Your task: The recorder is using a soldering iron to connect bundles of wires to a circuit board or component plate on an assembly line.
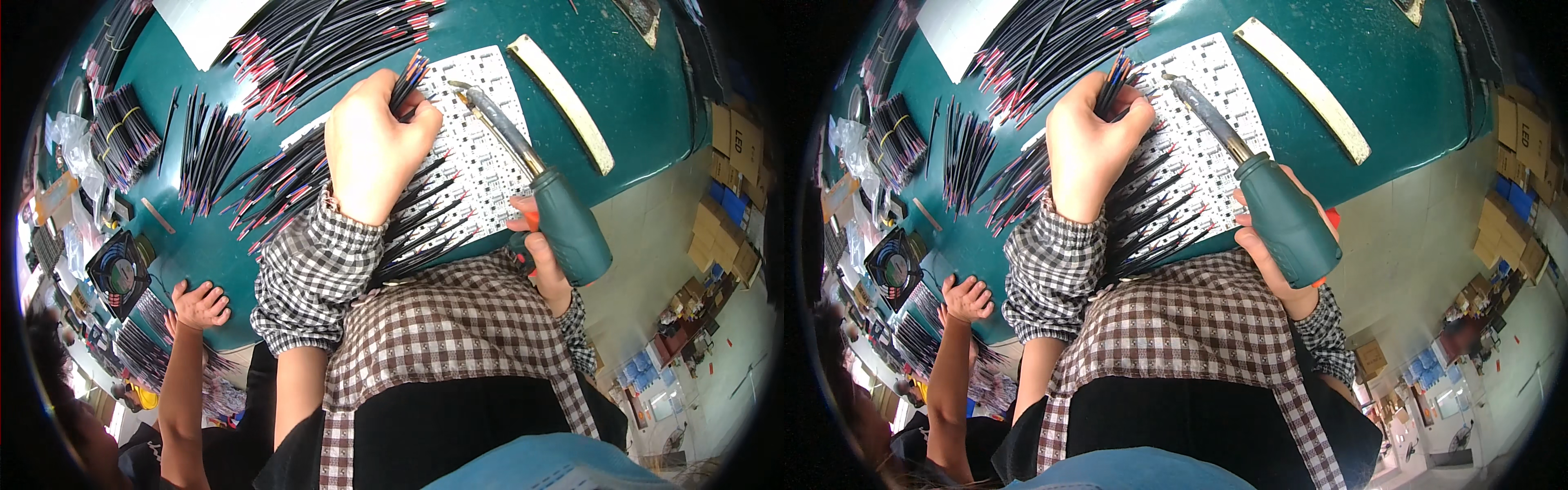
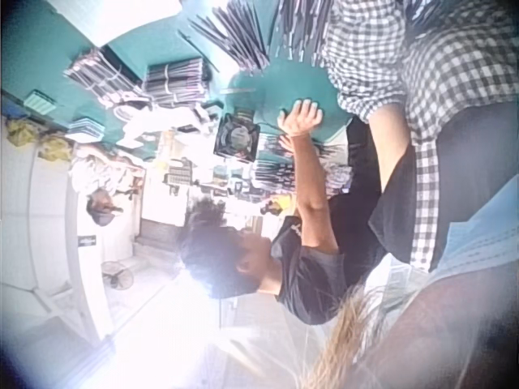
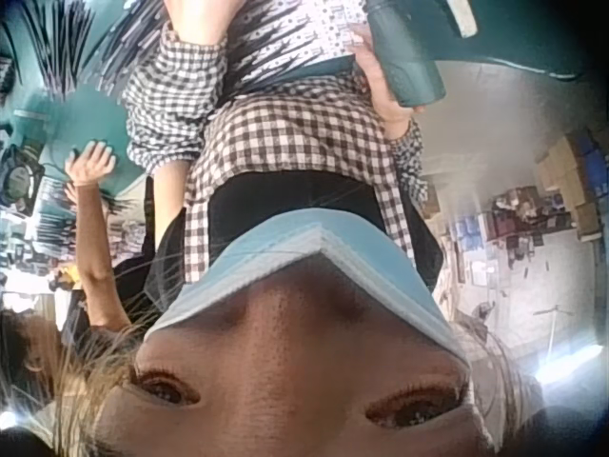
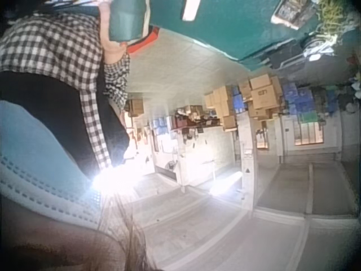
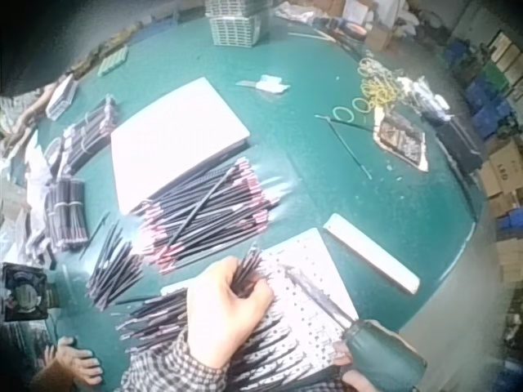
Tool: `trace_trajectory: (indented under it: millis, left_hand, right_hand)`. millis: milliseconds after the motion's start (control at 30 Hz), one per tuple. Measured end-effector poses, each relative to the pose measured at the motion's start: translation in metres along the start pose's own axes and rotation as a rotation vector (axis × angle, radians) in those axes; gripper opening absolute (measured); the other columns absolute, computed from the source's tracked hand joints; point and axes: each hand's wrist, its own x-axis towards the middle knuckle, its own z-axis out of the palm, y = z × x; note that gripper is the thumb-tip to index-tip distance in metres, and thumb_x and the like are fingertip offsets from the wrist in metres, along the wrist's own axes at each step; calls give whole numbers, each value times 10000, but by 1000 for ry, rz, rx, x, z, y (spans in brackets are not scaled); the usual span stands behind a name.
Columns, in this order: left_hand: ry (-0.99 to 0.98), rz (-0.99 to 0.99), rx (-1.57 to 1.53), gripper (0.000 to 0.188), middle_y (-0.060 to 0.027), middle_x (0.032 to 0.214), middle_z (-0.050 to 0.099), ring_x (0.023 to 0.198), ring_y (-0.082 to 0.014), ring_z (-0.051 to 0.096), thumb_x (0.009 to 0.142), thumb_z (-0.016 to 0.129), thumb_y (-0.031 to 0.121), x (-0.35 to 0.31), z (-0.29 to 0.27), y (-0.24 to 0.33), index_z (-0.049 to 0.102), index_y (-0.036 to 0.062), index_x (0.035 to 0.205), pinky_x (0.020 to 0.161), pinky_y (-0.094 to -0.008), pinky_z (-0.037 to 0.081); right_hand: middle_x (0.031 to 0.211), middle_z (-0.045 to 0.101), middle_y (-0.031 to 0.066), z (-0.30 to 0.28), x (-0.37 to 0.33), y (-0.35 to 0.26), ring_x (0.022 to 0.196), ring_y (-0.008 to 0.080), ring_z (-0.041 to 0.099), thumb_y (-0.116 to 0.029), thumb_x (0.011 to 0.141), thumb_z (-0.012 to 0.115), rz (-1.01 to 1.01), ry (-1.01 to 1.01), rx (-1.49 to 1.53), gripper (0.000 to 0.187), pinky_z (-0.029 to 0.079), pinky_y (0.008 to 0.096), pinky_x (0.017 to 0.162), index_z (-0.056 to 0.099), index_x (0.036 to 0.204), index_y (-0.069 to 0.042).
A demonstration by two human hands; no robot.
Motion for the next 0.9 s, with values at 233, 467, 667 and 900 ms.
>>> trace_trajectory:
  millis: [233, 467, 667, 900]
  left_hand:
    - [-38, -16, 32, 195, -169, 658, 578, 595, -326, 578, 692, 632, 162, 1, -3, -2, 548, -13, 711, 566, -387, 452]
    - [-132, -89, -496, 162, -62, 779, 590, 647, -112, 554, 913, 502, 130, -7, -30, -2, 548, -21, 951, 600, -245, 448]
    - [132, 123, -316, 186, -94, 983, 648, 781, -116, 582, 806, 584, -37, -41, -58, 28, 607, -32, 991, 705, -233, 474]
    - [-105, -113, -193, 201, -153, 743, 599, 581, -197, 556, 721, 656, 109, -33, 0, -8, 571, -12, 857, 566, -285, 445]
  right_hand:
    - [1140, 555, 192, -8, 0, 5, 994, 248, 600, 14, 777, 652, -55, -74, -30, 670, 539, 328, 763, 295, 1344, 40]
    - [979, 579, 201, 0, 4, -10, 908, 288, 601, -278, 886, 535, -110, 26, -64, 431, 568, 315, 625, 520, 1057, 116]
    - [996, 576, 212, -12, -2, 1, 898, 303, 613, -270, 887, 536, -220, 94, -46, 457, 574, 317, 611, 499, 1104, 130]
    - [1016, 578, 210, -11, -9, -3, 920, 302, 610, -276, 889, 534, -223, 51, -40, 481, 573, 319, 626, 478, 1141, 130]
